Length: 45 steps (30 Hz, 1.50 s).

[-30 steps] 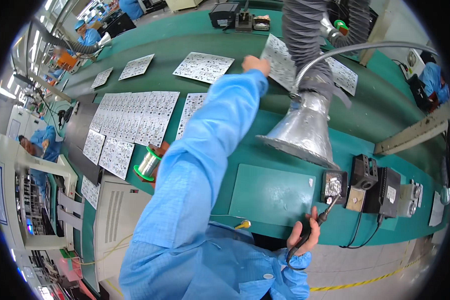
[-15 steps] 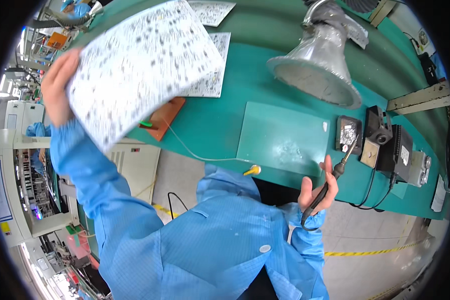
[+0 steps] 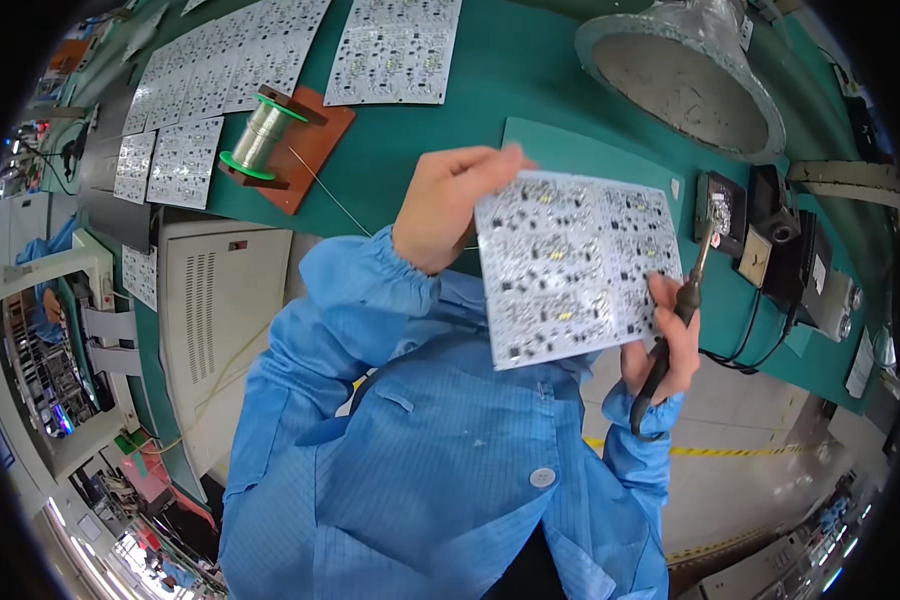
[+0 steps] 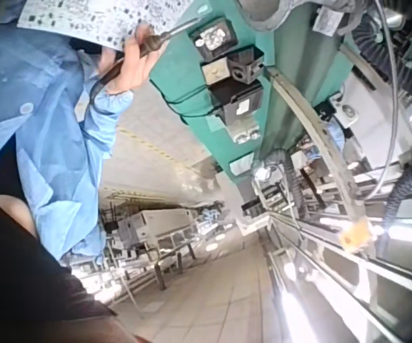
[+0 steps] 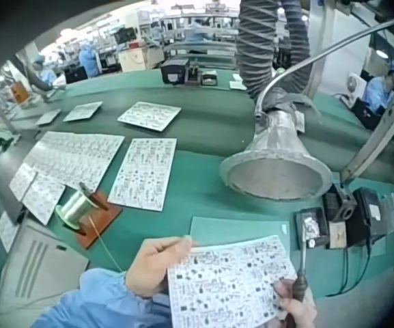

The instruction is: Soldering electronic components onto a printed circuit board at a manual assembly station.

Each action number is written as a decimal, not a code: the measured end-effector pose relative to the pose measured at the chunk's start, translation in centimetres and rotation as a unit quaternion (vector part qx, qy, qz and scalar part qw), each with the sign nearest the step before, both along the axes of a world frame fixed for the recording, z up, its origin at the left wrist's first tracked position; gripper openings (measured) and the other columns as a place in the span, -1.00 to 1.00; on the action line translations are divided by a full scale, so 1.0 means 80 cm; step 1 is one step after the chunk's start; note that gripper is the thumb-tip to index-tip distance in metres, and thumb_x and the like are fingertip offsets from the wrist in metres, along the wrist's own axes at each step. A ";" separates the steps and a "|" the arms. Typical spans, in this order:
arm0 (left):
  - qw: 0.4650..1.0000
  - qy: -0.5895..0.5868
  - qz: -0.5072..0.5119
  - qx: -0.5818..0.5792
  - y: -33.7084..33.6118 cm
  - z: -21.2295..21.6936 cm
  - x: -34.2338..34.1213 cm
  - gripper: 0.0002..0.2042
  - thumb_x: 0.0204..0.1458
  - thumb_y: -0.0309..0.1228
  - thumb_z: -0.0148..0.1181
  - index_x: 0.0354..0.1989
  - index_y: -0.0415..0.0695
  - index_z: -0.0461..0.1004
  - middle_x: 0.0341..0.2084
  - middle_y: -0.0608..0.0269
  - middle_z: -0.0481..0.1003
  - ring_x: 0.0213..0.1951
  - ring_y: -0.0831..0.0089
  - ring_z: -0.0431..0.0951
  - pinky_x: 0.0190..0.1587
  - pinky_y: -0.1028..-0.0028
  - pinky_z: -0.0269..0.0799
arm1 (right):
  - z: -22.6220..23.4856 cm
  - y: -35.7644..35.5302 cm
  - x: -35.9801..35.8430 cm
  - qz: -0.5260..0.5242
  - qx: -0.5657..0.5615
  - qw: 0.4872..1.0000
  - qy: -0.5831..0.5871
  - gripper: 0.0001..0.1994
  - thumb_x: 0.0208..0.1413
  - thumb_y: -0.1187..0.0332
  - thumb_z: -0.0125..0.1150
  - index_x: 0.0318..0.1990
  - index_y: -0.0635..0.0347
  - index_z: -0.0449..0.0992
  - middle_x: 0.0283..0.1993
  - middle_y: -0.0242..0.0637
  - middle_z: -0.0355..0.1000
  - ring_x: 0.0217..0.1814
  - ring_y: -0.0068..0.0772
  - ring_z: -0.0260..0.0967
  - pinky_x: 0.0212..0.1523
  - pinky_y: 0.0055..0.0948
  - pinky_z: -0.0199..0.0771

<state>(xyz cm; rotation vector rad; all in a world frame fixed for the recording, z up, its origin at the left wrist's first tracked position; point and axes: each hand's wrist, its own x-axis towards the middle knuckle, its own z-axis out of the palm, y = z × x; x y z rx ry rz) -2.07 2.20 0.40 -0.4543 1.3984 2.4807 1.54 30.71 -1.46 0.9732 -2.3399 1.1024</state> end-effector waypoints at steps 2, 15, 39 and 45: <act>0.988 -0.032 -0.001 0.150 0.003 0.007 -0.007 -0.69 0.04 -0.39 0.13 -0.12 -0.38 0.45 -0.32 0.14 0.54 -0.32 0.49 0.52 -0.21 0.57 0.40 | -0.011 -0.003 -0.005 -0.029 -0.065 0.997 -0.020 -0.65 0.01 0.39 0.26 -0.08 0.25 0.32 -0.12 0.19 0.44 0.06 0.09 0.36 0.12 -0.07 0.25; 0.681 0.463 -0.072 -0.562 0.004 -0.059 0.085 -0.82 -0.32 -0.60 0.25 -0.45 -0.21 0.49 -0.51 0.18 0.41 -0.55 0.30 0.40 -0.55 0.42 0.28 | -0.017 -0.025 -0.028 -0.100 0.090 0.990 0.039 -0.64 -0.20 0.43 0.40 -0.20 0.21 0.41 -0.10 0.01 0.47 -0.01 -0.02 0.40 0.19 0.08 0.10; 0.867 0.307 0.024 -0.391 0.026 -0.027 0.082 -0.84 -0.25 -0.72 0.22 -0.45 -0.25 0.51 -0.59 0.16 0.46 -0.60 0.40 0.48 -0.60 0.52 0.33 | -0.011 -0.046 0.002 -0.081 -0.212 0.960 -0.162 -0.58 0.06 0.64 0.01 0.08 0.11 0.18 0.00 0.34 0.32 -0.46 -0.44 0.36 -0.35 -0.47 0.43; 0.878 0.230 0.056 -0.416 0.011 -0.042 0.062 -0.91 -0.16 -0.68 0.19 -0.45 -0.26 0.48 -0.55 0.20 0.46 -0.65 0.56 0.37 -0.62 0.60 0.23 | -0.030 -0.015 -0.023 -0.138 -0.095 0.984 -0.056 -0.64 0.09 0.55 0.06 0.06 0.26 0.22 0.03 0.26 0.32 0.02 -0.09 0.39 0.02 -0.21 0.37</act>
